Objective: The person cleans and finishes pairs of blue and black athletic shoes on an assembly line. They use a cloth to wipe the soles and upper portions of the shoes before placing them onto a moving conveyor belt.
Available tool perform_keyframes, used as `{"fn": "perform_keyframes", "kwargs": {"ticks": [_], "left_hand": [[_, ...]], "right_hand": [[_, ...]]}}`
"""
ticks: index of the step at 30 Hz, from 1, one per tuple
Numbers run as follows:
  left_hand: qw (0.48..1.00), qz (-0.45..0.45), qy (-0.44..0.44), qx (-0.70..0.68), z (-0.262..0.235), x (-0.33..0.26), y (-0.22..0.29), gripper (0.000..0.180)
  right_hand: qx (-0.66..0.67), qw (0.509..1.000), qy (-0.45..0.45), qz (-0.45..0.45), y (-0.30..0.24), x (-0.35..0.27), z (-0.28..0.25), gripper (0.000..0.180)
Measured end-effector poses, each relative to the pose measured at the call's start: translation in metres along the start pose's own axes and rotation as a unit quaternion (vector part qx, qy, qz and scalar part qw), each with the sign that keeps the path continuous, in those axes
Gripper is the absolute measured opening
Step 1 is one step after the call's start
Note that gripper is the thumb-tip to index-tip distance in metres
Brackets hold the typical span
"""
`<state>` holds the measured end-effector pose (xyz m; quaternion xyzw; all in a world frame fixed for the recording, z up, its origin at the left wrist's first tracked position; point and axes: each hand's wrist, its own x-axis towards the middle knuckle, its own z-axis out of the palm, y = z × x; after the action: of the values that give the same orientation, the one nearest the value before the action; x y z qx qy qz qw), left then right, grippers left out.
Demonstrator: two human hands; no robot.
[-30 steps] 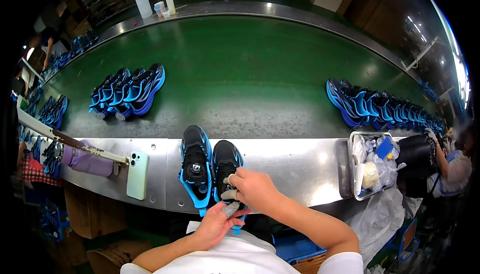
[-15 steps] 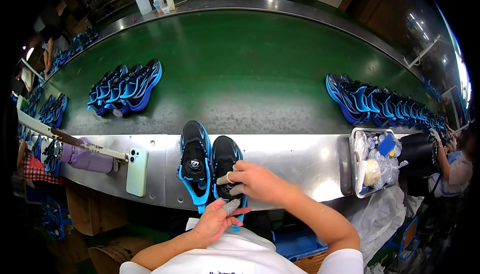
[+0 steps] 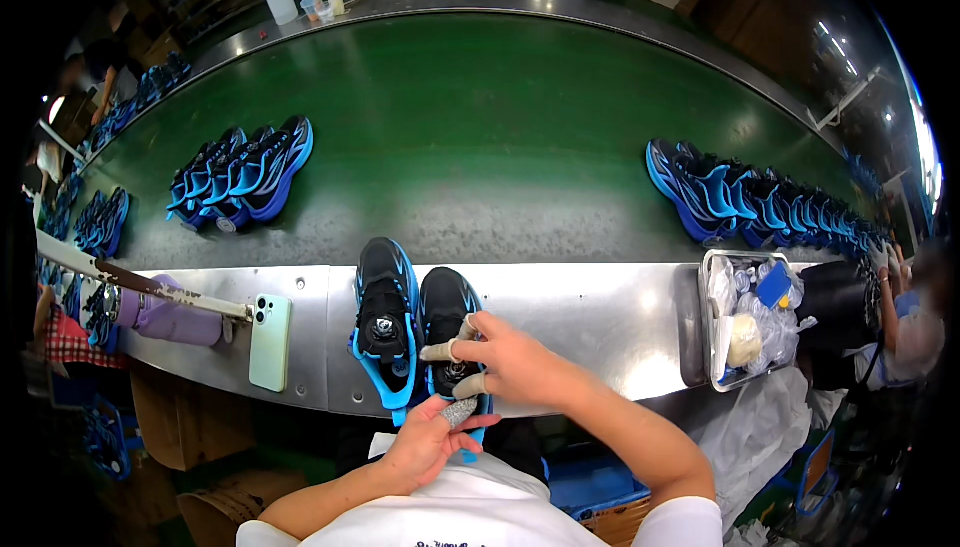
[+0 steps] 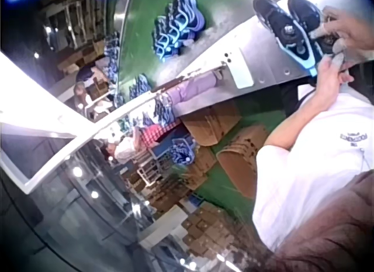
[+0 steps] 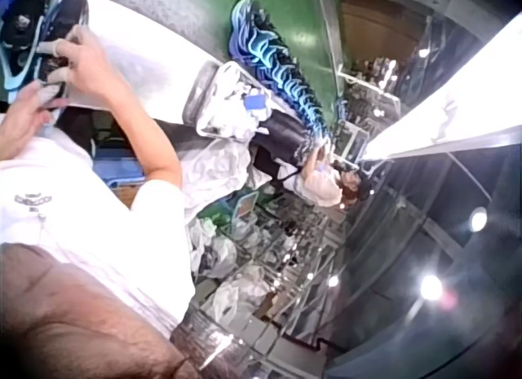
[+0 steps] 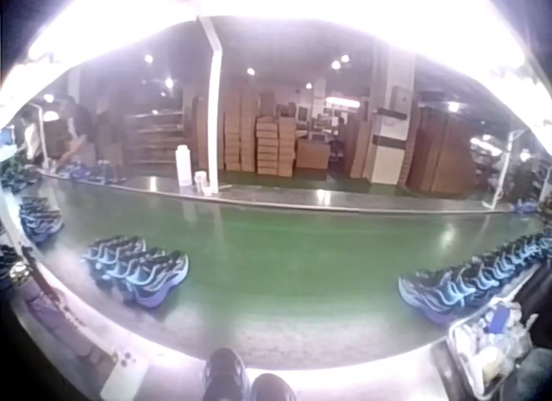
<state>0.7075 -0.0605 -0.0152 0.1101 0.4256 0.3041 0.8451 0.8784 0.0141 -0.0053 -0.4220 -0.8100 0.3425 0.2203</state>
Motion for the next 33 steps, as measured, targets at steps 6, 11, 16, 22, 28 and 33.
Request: {"fn": "perform_keyframes", "kwargs": {"ticks": [6,11,16,22,28,33], "left_hand": [[1.000,-0.016,0.021,0.000,0.004,0.000,0.002,0.018],[1.000,-0.019,0.020,0.015,0.004,-0.002,0.002,0.021],[0.999,-0.031,0.025,0.022,0.007,-0.002,0.003,0.025],[0.999,-0.029,0.018,0.014,0.007,-0.004,0.002,0.024],[1.000,-0.008,-0.002,0.018,0.003,-0.001,-0.006,0.024],[0.960,-0.041,-0.045,0.273,0.003,-0.038,0.048,0.026]], "right_hand": [[-0.037,0.998,-0.014,0.056,-0.005,-0.008,0.009,0.031],[0.052,0.996,-0.039,-0.067,0.012,0.006,0.001,0.032],[-0.017,0.998,0.058,0.032,-0.011,-0.013,0.018,0.028],[0.062,0.997,-0.032,-0.036,0.007,-0.002,0.003,0.035],[0.067,0.990,0.073,0.098,-0.002,-0.020,0.026,0.034],[0.010,0.978,0.147,0.147,0.043,-0.035,-0.018,0.053]]}}
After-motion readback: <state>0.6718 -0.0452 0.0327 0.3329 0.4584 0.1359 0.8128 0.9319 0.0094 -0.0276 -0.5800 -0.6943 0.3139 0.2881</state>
